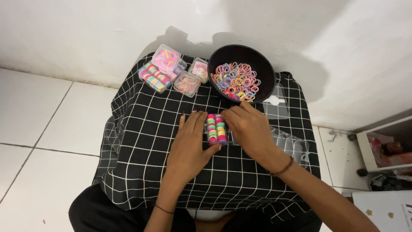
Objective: Sorting small colorful rubber bands from a bowl into a plastic organizer
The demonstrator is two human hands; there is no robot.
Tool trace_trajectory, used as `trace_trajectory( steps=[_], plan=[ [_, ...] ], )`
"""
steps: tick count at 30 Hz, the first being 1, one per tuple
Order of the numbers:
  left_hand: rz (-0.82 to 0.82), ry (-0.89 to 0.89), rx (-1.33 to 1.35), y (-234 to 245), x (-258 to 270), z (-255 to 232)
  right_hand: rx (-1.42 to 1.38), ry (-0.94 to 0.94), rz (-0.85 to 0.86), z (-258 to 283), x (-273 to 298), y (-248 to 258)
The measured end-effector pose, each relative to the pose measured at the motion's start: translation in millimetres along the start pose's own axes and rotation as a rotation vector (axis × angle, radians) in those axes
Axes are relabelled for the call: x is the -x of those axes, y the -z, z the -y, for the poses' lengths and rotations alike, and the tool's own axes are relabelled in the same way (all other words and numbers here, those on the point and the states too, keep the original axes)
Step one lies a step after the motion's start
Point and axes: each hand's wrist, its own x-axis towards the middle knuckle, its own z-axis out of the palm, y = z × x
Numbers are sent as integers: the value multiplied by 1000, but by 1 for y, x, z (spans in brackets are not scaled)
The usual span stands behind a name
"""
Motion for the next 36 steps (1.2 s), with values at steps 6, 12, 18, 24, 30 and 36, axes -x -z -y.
trace_trajectory(
  steps=[6,12,18,24,30,36],
  plan=[
    [9,8,-7,-1,-1,1,57,31,-24,-2,2,-6],
    [22,27,6,0,-1,-1,76,28,-43,-6,6,-12],
    [4,8,5,-1,-1,-1,-16,-78,33,-3,9,-6],
    [16,3,8,0,-2,1,-317,-228,50,-15,7,19],
    [22,18,-11,-1,-2,2,-181,-379,-75,-84,-24,35],
    [-34,-62,-94,-23,-3,28,-347,-501,242,-120,-65,7]
  ],
)
